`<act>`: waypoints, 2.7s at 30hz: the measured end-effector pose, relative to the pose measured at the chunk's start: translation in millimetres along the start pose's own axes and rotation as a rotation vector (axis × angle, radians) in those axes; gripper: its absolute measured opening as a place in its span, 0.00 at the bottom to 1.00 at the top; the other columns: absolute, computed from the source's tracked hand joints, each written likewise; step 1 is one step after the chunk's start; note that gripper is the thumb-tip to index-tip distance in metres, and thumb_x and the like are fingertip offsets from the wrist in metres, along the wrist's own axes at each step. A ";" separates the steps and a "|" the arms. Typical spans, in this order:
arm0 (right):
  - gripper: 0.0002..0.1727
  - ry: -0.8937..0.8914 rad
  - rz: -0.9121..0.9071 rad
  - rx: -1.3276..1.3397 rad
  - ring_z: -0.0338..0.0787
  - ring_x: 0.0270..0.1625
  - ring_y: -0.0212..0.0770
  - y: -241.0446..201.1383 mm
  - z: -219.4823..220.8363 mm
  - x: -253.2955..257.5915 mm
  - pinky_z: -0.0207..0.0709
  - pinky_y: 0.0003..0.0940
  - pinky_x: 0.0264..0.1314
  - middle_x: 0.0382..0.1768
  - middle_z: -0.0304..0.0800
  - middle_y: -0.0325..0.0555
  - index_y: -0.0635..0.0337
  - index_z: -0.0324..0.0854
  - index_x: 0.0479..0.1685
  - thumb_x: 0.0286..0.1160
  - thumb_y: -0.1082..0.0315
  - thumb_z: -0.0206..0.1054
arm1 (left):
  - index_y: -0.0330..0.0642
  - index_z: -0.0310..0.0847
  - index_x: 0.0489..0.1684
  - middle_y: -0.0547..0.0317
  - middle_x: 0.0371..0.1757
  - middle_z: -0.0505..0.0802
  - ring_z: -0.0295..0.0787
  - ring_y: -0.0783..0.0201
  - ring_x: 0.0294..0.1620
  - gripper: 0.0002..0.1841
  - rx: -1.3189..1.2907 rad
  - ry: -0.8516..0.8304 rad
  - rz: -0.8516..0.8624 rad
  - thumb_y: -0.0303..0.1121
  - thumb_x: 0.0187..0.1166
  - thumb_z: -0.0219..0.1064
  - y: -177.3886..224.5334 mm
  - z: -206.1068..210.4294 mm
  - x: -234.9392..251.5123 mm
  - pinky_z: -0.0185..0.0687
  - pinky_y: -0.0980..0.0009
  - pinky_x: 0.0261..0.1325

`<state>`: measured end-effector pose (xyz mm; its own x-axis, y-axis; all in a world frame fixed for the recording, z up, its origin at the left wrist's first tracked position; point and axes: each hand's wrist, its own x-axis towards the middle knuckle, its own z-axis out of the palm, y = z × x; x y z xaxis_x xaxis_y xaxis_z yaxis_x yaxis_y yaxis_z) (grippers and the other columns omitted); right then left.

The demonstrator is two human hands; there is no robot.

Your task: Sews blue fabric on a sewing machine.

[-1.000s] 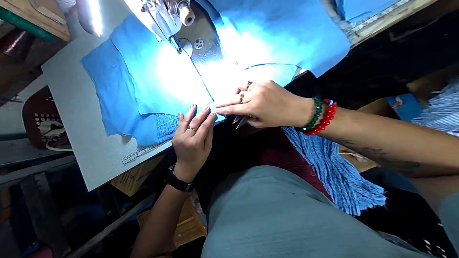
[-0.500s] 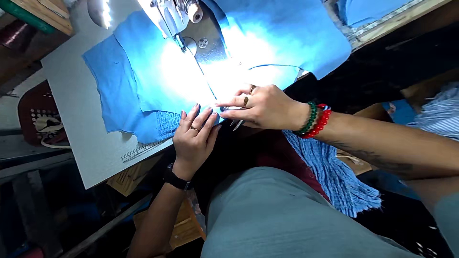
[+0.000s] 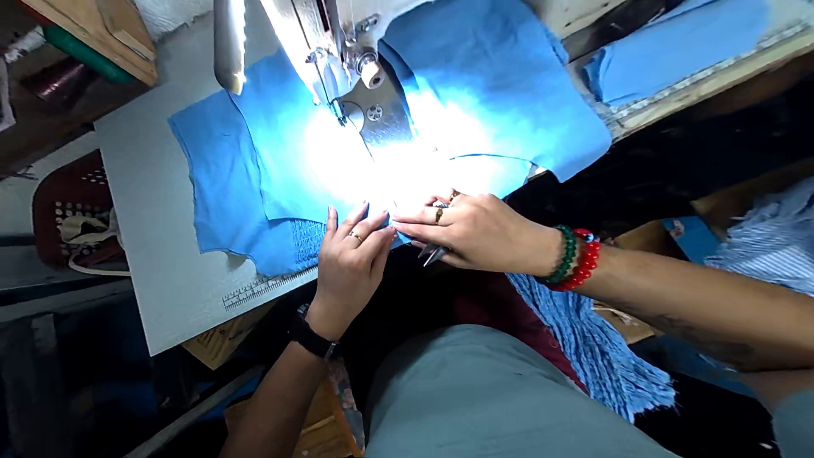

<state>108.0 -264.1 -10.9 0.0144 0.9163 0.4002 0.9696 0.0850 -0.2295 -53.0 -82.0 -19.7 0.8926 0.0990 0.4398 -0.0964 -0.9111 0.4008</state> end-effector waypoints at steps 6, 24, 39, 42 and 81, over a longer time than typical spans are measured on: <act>0.22 -0.070 -0.012 -0.033 0.91 0.51 0.47 8.3 -2.4 9.7 0.80 0.42 0.48 0.66 0.92 0.40 0.49 0.90 0.66 0.73 0.66 0.63 | 0.49 0.96 0.45 0.60 0.64 0.95 0.81 0.54 0.79 0.10 -0.016 -0.070 -0.028 0.35 0.84 0.66 -9.8 -6.8 9.0 0.59 0.35 0.87; 0.11 -0.042 -0.001 -0.072 0.87 0.52 0.50 63.5 2.8 74.5 0.78 0.44 0.49 0.43 0.92 0.44 0.52 0.91 0.46 0.73 0.70 0.63 | 0.42 0.94 0.45 0.55 0.65 0.94 0.83 0.50 0.77 0.09 -0.026 -0.136 0.000 0.31 0.83 0.66 -73.8 -17.8 72.7 0.58 0.32 0.85; 0.36 -0.309 0.218 -0.222 0.88 0.56 0.55 74.6 -4.2 112.4 0.78 0.46 0.35 0.74 0.85 0.40 0.46 0.78 0.80 0.63 0.70 0.71 | 0.38 0.93 0.54 0.50 0.74 0.88 0.72 0.48 0.86 0.12 -0.027 -0.168 0.040 0.29 0.82 0.63 -107.4 -26.1 98.6 0.49 0.32 0.88; 0.30 -0.222 0.208 -0.203 0.91 0.49 0.58 71.1 -3.6 112.5 0.77 0.47 0.30 0.65 0.90 0.48 0.50 0.81 0.75 0.67 0.74 0.66 | 0.39 0.93 0.54 0.49 0.74 0.88 0.72 0.48 0.86 0.12 -0.034 -0.154 0.037 0.29 0.82 0.64 -107.1 -25.3 98.7 0.49 0.32 0.88; 0.28 -0.320 0.221 -0.216 0.88 0.56 0.57 80.0 -3.3 111.1 0.79 0.48 0.35 0.68 0.88 0.42 0.43 0.79 0.78 0.76 0.73 0.62 | 0.46 0.94 0.56 0.53 0.69 0.91 0.80 0.54 0.80 0.12 -0.098 -0.107 0.045 0.33 0.85 0.66 -130.7 -20.6 110.4 0.51 0.36 0.90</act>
<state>188.0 -156.8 18.2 0.1836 0.9811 0.0602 0.9810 -0.1790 -0.0745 49.1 56.3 -6.9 0.9278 0.0107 0.3729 -0.1754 -0.8697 0.4613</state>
